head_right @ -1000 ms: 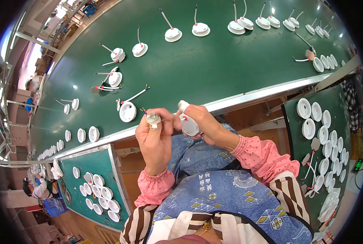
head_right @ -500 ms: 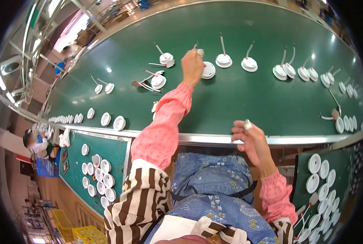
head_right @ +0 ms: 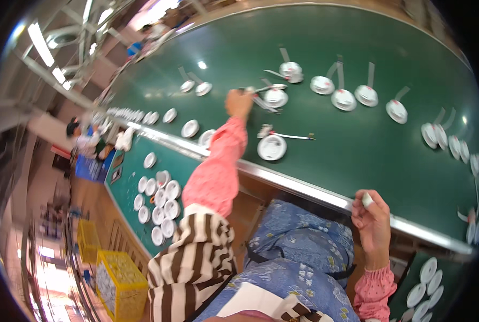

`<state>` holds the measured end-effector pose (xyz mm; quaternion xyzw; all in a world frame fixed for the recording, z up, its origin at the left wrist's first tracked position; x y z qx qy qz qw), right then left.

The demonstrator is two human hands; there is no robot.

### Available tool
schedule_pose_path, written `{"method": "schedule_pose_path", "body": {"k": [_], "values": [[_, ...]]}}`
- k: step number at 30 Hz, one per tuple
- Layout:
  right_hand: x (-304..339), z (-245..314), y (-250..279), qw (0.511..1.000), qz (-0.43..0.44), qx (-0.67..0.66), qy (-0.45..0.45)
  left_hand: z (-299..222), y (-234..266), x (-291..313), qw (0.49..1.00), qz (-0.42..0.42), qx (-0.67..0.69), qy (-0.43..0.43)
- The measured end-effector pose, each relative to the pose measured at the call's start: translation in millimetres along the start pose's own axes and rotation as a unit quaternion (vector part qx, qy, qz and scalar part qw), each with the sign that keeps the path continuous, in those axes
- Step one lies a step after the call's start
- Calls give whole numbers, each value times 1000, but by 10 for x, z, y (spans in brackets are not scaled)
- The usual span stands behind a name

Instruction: The person picks up a white plastic base and a wire assembly, threads the wire through the base, and presses a small circuit board into the base by hand. They then place the assembled unit onto a green conveyor belt and repeat the process.

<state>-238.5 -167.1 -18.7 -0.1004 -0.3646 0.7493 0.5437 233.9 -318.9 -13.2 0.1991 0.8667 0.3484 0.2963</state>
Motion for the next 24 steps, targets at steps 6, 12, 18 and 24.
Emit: {"method": "schedule_pose_path", "body": {"k": [6, 12, 18, 24], "values": [[22, -123, -260, 998, 47, 40, -15, 379, -362, -291, 982, 38, 152, 108], [-15, -222, -188, 998, 18, 46, -26, 322, 227, -181, 902, 36, 421, 94], [-261, -289, -302, 992, 105, 53, -40, -647, 1199, 1196, 786, 329, 517, -79], [-246, -170, -870, 990, 124, 12, -67, -695, 1428, 2449, 619, 561, 550, -20]]}}
Point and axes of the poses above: each hand's wrist, its own x-axis away from the middle knuckle, its own y-axis out of the back of the hand, z = x × y, the point moved 4 cm from there along -x, towards the middle knuckle, and after that the axes turned 3 degrees about -x, right-handed, at the moved point
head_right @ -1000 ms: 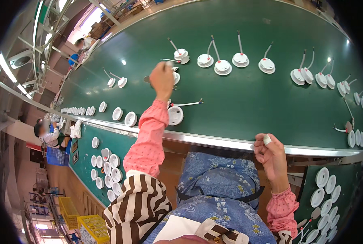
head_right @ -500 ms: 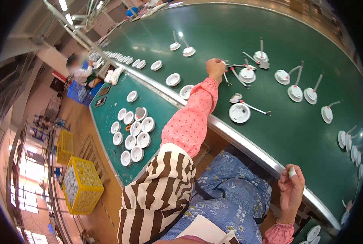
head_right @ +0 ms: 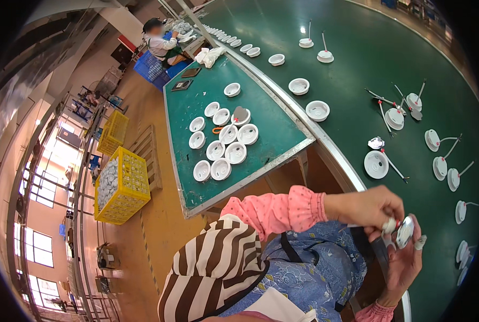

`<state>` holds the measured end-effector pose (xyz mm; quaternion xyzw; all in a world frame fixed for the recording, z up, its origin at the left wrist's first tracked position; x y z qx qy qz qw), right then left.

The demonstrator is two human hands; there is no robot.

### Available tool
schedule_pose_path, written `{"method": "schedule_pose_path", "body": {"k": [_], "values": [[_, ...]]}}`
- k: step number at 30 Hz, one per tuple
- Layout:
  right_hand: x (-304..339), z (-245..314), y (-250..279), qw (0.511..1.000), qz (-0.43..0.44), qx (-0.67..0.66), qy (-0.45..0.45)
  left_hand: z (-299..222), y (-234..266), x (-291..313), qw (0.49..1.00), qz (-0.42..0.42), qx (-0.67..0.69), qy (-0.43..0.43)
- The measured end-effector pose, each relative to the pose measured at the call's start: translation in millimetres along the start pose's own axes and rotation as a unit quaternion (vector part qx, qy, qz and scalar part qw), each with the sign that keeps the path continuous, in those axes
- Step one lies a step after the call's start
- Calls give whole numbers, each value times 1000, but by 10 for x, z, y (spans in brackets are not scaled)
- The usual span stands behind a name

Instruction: The person picks up a white plastic base and a wire assembly, threads the wire through the base, and presses a small circuit board into the base by hand. They then place the assembled unit onto a green conveyor belt and repeat the process.

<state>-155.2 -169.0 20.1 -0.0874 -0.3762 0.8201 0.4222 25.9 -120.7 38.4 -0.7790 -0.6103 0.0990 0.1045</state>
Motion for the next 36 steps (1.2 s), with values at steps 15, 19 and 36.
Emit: {"method": "schedule_pose_path", "body": {"k": [15, 19, 36], "values": [[207, 98, 358, 974, -60, 220, 0, 477, -327, -26, 982, 25, -122, 141], [322, 107, 459, 988, -81, 130, -25, 546, -349, -102, 988, 14, -105, 110], [492, -137, 639, 994, -23, 36, -105, 717, -499, -158, 964, 122, -103, 213]]}}
Point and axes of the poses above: each hand's wrist, its own x-axis away from the middle knuckle, its own y-axis out of the back of the hand, z = x × y, the point moved 4 cm from there along -x, towards the middle knuckle, and after that the axes turned 3 degrees about -x, right-handed, at the moved point
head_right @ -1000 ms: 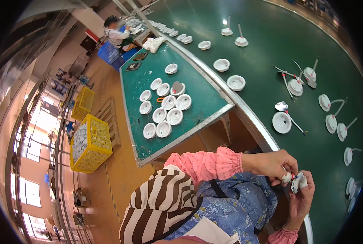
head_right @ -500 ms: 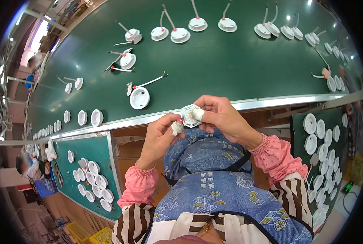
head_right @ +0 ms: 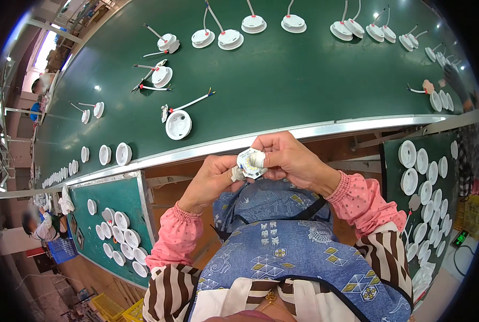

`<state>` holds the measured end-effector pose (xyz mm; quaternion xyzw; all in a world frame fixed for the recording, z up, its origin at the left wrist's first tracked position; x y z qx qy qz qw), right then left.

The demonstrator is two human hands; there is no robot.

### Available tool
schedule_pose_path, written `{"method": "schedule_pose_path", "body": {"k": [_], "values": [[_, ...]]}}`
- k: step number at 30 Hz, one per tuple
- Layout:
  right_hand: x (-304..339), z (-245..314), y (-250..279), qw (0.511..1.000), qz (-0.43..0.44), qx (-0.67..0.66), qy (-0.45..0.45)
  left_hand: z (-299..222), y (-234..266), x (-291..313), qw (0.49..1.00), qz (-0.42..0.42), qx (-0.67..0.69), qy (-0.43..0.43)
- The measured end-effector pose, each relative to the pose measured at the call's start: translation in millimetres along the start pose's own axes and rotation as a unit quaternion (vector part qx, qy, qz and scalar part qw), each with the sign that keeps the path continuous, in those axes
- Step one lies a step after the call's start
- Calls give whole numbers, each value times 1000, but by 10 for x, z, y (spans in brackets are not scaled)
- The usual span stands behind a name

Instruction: The person picks up a white plastic base and a wire assembly, threads the wire through the base, and presses a small circuit board into the base by hand. They then place the assembled unit onto a green conveyor belt and repeat the process.

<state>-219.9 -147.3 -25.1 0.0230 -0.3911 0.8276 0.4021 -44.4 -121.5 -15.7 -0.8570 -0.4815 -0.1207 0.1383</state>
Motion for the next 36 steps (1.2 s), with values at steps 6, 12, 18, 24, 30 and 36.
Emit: {"method": "schedule_pose_path", "body": {"k": [6, 12, 18, 24, 30, 36], "values": [[-35, 2, 95, 998, -8, -44, 44, 47, -5, 100, 1000, -15, 14, -24], [43, 194, 140, 993, -15, -72, 96, 164, 81, 289, 952, -156, -248, -86], [77, 321, 226, 986, -53, -49, 151, 184, 75, 432, 865, -237, -389, -209], [89, 372, 310, 985, -5, -65, 159, -30, 175, 472, 802, -241, -484, -255], [158, 394, 371, 968, -16, -100, 230, -176, 1079, 354, 709, -389, -576, -115], [208, 361, 438, 963, -46, -123, 234, -98, 578, 117, 810, -373, -444, -89]]}}
Point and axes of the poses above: each hand's wrist, its own x-axis away from the middle knuckle, its own y-axis out of the back of the hand, z = x × y, the point moved 4 cm from there along -x, towards the middle knuckle, and after that the axes turned 3 degrees about -x, right-handed, at the moved point
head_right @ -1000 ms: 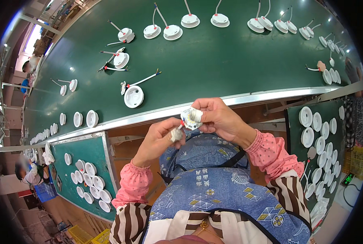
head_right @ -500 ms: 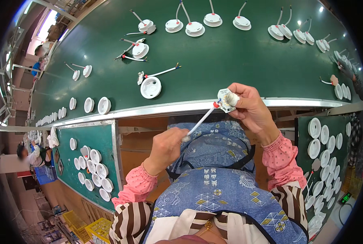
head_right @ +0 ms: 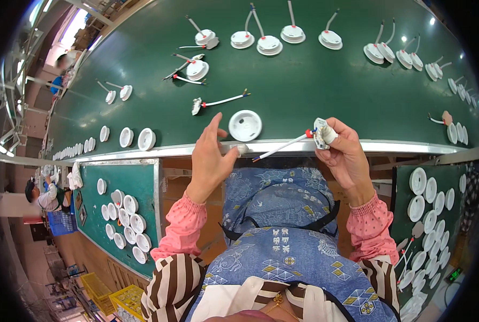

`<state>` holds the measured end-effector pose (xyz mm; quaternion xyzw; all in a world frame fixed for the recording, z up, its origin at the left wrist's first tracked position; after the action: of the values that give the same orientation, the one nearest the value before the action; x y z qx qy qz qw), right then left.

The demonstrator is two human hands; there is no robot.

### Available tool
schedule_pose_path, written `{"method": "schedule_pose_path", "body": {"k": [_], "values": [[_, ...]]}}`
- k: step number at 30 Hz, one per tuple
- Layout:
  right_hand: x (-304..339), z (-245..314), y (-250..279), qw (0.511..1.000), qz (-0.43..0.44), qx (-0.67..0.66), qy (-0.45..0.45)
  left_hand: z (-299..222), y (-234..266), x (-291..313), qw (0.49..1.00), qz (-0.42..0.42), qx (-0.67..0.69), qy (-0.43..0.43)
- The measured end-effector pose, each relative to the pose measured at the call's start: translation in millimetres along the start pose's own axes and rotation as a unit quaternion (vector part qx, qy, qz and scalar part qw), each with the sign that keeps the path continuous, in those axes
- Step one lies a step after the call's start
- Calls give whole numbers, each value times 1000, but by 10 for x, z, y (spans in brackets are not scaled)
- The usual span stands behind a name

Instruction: The person picks up a white plastic base and a wire assembly, threads the wire through the base, and presses a small circuit board into the base by hand. They then place the assembled unit onto a green conveyor belt and repeat the process.

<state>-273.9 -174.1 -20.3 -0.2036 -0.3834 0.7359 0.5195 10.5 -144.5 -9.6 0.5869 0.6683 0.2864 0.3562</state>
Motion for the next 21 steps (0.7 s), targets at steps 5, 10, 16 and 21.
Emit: {"method": "schedule_pose_path", "body": {"k": [5, 10, 16, 21], "values": [[-6, 45, 30, 1000, -16, -4, 14, 98, -13, -194, 995, 25, 8, -93], [-21, 123, 23, 997, -22, 3, 79, -157, -260, -557, 973, 124, 13, -193], [86, 185, -189, 974, -95, 158, 132, -237, -521, -631, 971, 147, 26, -187], [61, 134, -300, 950, -65, 262, 158, -359, -453, -472, 984, 85, 59, -147]]}}
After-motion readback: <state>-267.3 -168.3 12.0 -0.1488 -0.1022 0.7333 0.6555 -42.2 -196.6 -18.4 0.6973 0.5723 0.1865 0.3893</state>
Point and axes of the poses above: each hand's wrist, its own x-axis away from the middle knuckle, its own y-axis out of the back of the hand, z = x × y, the point moved 4 cm from there along -x, towards the middle knuckle, and after that the axes turned 3 degrees about -x, right-handed, at the moved point
